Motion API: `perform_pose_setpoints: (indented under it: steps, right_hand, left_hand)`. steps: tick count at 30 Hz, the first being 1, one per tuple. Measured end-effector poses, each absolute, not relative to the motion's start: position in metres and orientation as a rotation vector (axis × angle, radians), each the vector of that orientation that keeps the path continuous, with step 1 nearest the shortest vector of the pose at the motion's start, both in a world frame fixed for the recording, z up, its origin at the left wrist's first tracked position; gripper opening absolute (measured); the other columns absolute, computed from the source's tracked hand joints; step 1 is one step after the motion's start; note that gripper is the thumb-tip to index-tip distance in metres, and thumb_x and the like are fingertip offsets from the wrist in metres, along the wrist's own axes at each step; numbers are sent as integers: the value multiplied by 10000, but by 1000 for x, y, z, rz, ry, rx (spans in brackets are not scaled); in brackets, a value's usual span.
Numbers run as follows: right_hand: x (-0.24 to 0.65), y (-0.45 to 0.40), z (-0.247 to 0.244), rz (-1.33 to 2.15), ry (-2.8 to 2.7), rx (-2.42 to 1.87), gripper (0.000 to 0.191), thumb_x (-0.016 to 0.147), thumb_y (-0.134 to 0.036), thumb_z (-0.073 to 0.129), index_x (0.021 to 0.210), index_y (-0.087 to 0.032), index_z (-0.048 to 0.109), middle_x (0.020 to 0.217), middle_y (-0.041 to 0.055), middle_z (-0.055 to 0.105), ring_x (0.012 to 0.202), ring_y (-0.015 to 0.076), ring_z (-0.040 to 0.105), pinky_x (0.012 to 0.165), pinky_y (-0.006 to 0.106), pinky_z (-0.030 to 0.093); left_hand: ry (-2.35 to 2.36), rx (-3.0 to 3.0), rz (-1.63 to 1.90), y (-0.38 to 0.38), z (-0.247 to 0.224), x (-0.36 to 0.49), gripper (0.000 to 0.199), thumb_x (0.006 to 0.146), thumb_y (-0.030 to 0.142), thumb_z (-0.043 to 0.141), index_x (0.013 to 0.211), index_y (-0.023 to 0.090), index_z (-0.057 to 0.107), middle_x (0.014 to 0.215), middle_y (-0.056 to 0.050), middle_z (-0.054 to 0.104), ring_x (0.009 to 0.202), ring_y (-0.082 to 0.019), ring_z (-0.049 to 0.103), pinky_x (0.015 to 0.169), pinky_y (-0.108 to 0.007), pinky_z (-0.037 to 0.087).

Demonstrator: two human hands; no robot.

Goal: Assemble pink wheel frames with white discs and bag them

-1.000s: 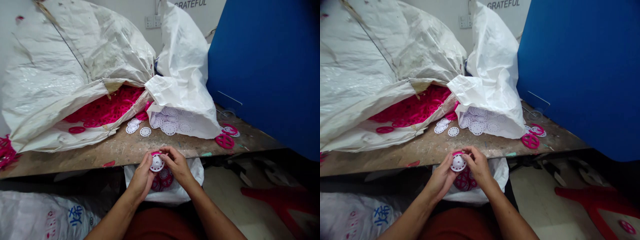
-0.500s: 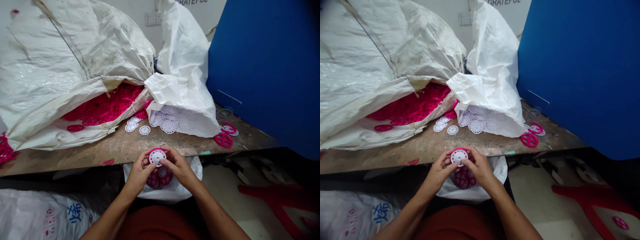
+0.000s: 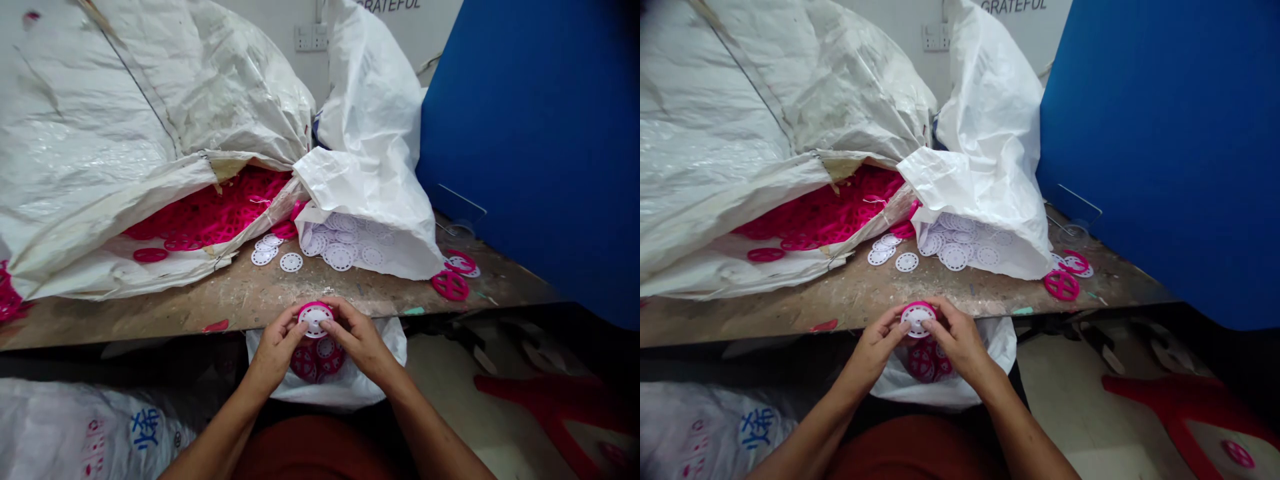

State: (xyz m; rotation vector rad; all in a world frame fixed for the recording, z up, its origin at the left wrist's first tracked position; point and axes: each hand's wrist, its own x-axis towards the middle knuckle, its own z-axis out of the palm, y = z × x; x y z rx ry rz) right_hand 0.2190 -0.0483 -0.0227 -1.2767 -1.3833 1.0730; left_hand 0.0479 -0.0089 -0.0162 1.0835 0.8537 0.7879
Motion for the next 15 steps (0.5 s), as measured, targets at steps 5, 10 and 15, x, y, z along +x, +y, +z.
perform_pose_setpoints:
  steps: [5, 10, 15]
  right_hand:
    - [217, -46, -25, 1064, -1348, -1283, 277, 872, -299, 551, 1144, -244, 550, 1027, 23, 625, 940, 173, 578, 834, 286, 441]
    - [219, -45, -23, 1362, -1093, -1112, 270, 850, -339, 569, 1093, -228, 528, 948, 24, 641, 754, 143, 587, 603, 232, 471]
    - [220, -50, -20, 1374, -1024, -1141, 369, 813, -372, 610, 1139, -227, 516, 1035, 41, 640, 914, 167, 596, 771, 274, 479]
  left_hand:
    - [871, 1091, 741, -8, -17, 50, 371, 825, 333, 607, 1139, 140, 565, 1000, -82, 688, 858, -187, 646, 726, -269, 529]
    - [813, 1063, 710, -10, -7, 50, 489, 770, 288, 667, 1212, 155, 504, 1092, -92, 662, 922, -186, 629, 729, -245, 509]
    - [852, 1201, 753, -16, 3, 47, 437, 775, 293, 657, 1172, 143, 551, 987, -77, 690, 873, -179, 632, 774, -260, 485]
